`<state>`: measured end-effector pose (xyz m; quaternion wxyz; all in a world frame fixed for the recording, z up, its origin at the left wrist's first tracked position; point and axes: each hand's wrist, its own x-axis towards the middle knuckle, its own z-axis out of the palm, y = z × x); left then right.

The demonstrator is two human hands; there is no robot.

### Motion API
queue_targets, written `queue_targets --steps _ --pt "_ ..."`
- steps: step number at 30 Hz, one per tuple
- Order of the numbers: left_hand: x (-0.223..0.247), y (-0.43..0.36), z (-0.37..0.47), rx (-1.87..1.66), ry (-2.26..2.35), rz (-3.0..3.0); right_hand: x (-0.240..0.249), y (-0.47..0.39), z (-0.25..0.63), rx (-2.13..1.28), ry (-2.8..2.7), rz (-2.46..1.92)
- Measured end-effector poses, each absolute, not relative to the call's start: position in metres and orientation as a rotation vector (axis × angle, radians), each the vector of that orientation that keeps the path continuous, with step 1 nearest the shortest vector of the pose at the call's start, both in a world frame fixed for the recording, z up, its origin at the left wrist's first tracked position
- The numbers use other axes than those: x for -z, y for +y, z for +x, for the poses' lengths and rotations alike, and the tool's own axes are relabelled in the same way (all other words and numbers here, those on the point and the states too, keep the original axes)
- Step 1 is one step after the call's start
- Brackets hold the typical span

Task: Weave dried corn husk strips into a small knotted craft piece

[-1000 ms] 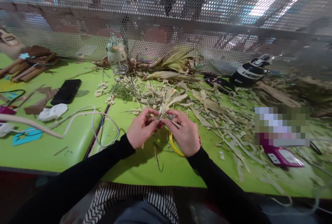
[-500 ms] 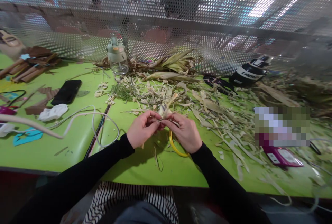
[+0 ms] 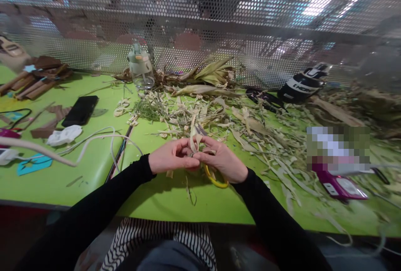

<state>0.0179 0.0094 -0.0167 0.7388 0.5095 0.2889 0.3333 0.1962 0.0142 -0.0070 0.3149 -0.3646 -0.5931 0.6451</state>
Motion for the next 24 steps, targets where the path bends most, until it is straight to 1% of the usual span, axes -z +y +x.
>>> queue_targets --steps 5,10,15,17,21,24 --pt "0.019 0.011 0.02 -0.825 0.719 1.141 0.001 0.011 0.195 -1.552 -1.691 -0.998" --pt "0.021 0.013 0.022 -1.037 0.813 1.164 0.002 0.007 0.192 -1.205 -1.671 -1.124" --pt "0.026 0.007 0.024 -1.212 0.951 1.411 0.008 0.007 0.19 -1.026 -1.781 -1.259" --pt "0.026 0.004 0.023 -1.243 0.987 1.516 0.01 0.008 0.189 -1.013 -1.811 -1.284" --pt "0.024 0.005 0.024 -1.184 0.869 1.417 0.02 0.011 0.189 -1.238 -1.655 -1.162" --pt "0.023 0.007 0.025 -1.127 0.789 1.28 0.029 0.014 0.189 -1.201 -1.495 -1.096"
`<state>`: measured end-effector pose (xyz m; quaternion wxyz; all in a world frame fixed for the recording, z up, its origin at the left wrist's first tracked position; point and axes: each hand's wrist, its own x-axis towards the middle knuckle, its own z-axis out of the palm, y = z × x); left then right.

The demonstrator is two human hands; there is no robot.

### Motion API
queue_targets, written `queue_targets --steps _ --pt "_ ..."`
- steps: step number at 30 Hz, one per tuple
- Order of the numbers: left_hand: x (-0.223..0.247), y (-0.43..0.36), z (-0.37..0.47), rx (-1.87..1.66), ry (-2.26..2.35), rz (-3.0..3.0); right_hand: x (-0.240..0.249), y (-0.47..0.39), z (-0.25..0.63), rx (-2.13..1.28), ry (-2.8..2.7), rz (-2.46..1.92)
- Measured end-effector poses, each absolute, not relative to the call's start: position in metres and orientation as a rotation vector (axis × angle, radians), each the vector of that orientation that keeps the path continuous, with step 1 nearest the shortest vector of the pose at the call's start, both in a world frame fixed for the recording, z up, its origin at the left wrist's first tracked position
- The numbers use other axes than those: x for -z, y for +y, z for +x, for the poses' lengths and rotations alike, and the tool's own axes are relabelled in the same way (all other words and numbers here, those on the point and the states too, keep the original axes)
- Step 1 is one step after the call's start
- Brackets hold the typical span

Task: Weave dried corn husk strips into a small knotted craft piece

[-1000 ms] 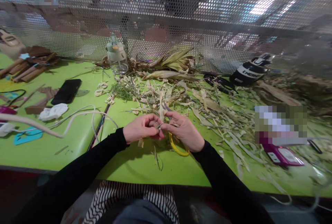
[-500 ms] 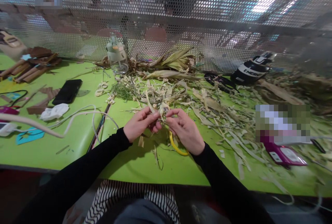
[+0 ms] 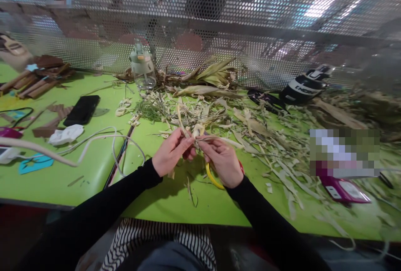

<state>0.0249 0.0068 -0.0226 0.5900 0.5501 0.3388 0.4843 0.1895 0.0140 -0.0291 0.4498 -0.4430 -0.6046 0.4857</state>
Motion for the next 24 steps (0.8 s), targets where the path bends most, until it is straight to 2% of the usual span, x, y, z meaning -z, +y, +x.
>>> queue_targets --steps 3,7,9,11,20,24 --pt "0.024 0.009 0.026 -1.11 0.816 1.237 0.029 0.014 0.191 -0.953 -1.612 -1.049" --pt "0.028 0.009 0.025 -1.111 0.944 1.3 0.018 0.009 0.194 -0.254 -1.968 -1.136" --pt "0.029 0.008 0.025 -1.11 1.013 1.392 0.015 0.007 0.195 -0.026 -2.053 -1.166" --pt "0.029 0.007 0.026 -1.093 1.036 1.432 0.015 0.006 0.194 -0.027 -2.101 -1.132" --pt "0.023 0.009 0.026 -1.043 0.746 1.007 0.017 0.008 0.186 -0.542 -1.885 -1.194" --pt "0.021 0.008 0.026 -1.012 0.693 0.985 0.014 0.007 0.185 -0.553 -1.841 -1.181"
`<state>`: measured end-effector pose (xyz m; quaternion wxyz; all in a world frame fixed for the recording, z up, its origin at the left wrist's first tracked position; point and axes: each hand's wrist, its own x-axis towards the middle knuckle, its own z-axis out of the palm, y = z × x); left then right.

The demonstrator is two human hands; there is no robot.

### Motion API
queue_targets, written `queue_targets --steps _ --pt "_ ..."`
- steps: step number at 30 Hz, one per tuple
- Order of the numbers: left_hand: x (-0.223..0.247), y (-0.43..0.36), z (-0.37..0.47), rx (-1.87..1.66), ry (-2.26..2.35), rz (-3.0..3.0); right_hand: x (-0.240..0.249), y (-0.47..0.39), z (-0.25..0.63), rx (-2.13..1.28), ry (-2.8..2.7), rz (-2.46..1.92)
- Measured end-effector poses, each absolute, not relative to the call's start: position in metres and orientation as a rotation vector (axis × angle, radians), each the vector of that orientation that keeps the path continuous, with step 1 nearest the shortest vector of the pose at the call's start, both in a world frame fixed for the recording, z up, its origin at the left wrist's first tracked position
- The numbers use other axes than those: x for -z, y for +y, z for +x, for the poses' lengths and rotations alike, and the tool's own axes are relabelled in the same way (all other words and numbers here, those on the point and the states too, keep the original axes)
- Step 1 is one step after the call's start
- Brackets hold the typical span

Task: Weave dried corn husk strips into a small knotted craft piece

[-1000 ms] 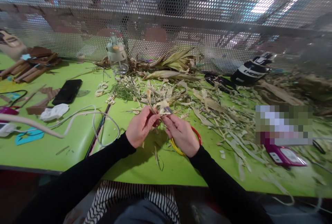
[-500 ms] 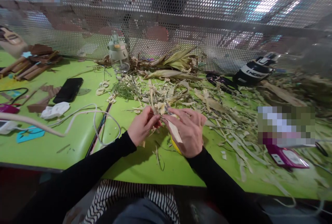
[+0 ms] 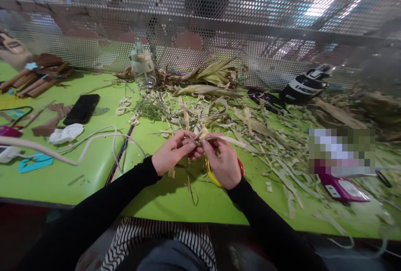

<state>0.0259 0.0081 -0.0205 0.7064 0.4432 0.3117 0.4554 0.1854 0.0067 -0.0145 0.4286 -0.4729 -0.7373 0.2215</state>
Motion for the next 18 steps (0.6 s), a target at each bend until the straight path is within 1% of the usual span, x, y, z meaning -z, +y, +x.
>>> queue_targets --steps 7,15,18 --pt "0.022 0.009 0.026 -0.975 0.698 1.076 0.016 0.006 0.186 -0.488 -1.847 -1.156" --pt "0.023 0.006 0.029 -0.99 0.681 0.842 0.02 0.005 0.183 -0.586 -1.784 -1.137" --pt "0.023 0.005 0.028 -0.971 0.625 0.805 0.025 0.007 0.183 -0.68 -1.735 -1.162"
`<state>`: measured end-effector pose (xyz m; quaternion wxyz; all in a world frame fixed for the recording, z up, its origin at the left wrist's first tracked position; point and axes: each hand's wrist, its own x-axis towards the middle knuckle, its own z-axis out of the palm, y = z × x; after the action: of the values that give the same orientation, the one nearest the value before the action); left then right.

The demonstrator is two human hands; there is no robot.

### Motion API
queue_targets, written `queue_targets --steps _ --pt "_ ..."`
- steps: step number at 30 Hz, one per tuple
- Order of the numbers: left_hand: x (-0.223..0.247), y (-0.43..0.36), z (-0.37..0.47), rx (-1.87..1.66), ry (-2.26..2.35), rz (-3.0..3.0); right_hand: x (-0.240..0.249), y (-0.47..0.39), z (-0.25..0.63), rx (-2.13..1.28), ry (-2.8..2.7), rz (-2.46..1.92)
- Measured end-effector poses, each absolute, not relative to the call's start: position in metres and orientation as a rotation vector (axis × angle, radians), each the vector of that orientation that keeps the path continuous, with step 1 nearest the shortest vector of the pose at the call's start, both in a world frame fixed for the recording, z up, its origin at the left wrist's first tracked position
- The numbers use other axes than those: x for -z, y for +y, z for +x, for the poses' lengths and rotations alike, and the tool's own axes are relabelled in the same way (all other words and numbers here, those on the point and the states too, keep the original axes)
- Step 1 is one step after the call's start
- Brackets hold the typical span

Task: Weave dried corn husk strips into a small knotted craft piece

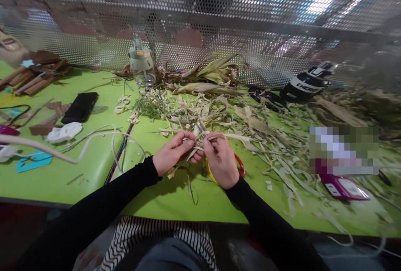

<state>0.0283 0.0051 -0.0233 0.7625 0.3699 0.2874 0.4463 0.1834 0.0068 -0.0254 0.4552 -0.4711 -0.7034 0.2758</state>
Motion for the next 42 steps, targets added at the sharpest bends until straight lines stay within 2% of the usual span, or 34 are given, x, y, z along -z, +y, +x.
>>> queue_targets --steps 6,15,23,30,39,42 --pt "0.019 0.005 0.026 -0.906 0.594 0.908 0.028 0.008 0.184 -0.919 -1.594 -1.155" --pt "0.023 0.002 0.032 -1.005 0.658 1.081 0.028 0.009 0.186 -0.786 -1.688 -1.165" --pt "0.021 0.001 0.031 -1.04 0.683 1.078 0.022 0.007 0.186 -0.305 -1.927 -1.115" --pt "0.02 0.004 0.028 -0.995 0.705 1.008 0.025 0.008 0.191 -0.368 -1.92 -0.97" --pt "0.015 0.004 0.029 -0.992 0.73 0.963 0.024 0.009 0.191 -0.41 -1.842 -1.153" --pt "0.019 0.006 0.03 -1.087 0.756 0.925 0.019 0.012 0.195 -0.212 -1.856 -1.206"
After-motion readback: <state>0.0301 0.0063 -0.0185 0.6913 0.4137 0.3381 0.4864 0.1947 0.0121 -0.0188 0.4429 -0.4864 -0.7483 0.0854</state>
